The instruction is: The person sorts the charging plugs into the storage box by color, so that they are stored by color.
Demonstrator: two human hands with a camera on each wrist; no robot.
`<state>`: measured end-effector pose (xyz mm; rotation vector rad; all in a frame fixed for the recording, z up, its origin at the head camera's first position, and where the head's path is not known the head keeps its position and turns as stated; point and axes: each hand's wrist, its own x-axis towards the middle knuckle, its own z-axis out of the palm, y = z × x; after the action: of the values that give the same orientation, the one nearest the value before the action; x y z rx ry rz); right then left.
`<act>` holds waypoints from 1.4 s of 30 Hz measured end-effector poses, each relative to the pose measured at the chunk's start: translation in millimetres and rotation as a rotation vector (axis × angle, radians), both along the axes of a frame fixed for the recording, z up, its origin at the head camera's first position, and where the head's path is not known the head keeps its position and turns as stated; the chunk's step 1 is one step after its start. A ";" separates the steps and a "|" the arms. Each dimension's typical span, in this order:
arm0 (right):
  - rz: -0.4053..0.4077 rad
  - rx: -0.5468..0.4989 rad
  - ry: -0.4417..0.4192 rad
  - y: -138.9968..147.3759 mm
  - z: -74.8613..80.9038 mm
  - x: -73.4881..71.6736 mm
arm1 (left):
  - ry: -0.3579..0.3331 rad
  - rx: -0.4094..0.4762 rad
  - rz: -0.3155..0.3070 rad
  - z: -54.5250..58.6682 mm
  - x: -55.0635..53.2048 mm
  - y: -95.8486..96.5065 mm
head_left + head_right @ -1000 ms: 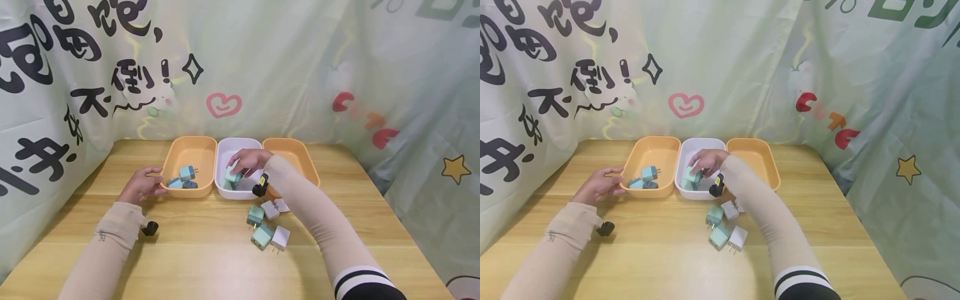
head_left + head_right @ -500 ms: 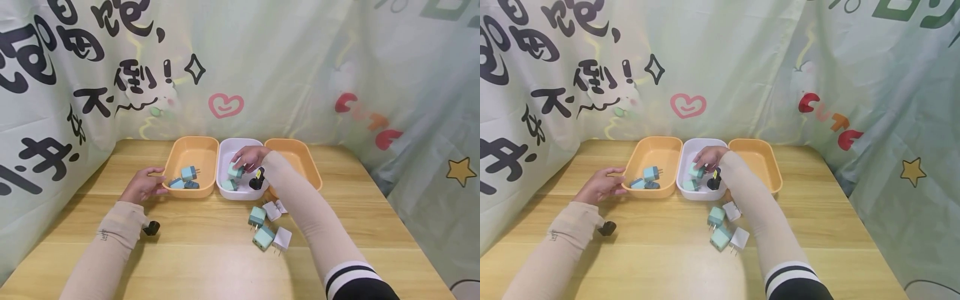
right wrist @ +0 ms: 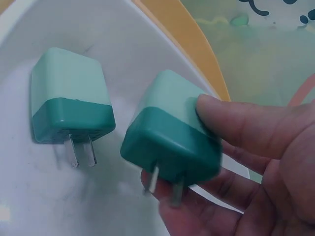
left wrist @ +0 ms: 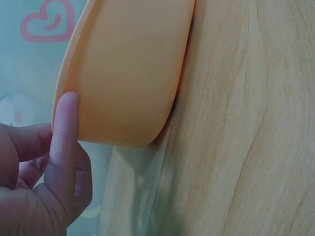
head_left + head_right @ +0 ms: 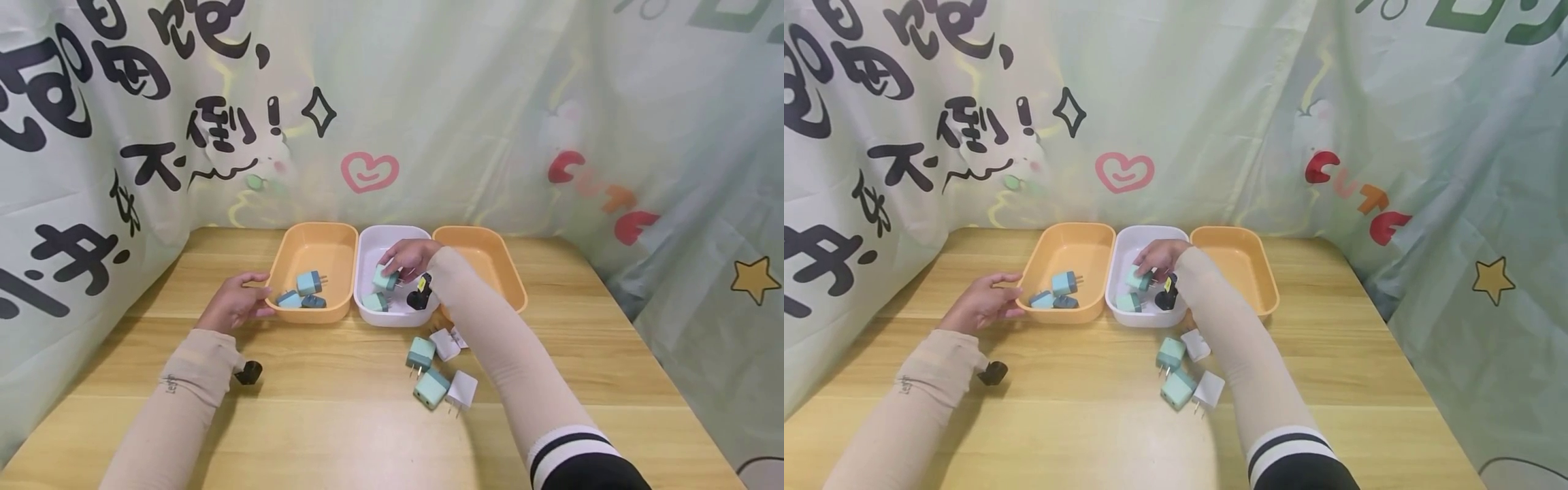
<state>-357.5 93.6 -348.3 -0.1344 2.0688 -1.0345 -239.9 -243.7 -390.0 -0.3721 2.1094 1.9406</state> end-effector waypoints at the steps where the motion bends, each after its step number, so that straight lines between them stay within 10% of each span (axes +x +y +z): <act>1: -0.008 -0.009 -0.005 0.6 0.3 -0.1 | 0.001 0.003 -0.001 0.4 -0.3 0.6; 20: 0.014 -0.030 0.068 17.3 15.0 7.6 | -0.006 -0.046 -0.029 3.5 -1.5 2.3; 42: 0.063 -0.176 0.104 45.2 28.0 59.1 | 0.015 0.001 -0.035 0.4 1.5 -0.6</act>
<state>-298.4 138.9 -320.3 -0.3474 2.0492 -1.1923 -238.4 -244.3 -389.6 -0.3188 2.1097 1.9312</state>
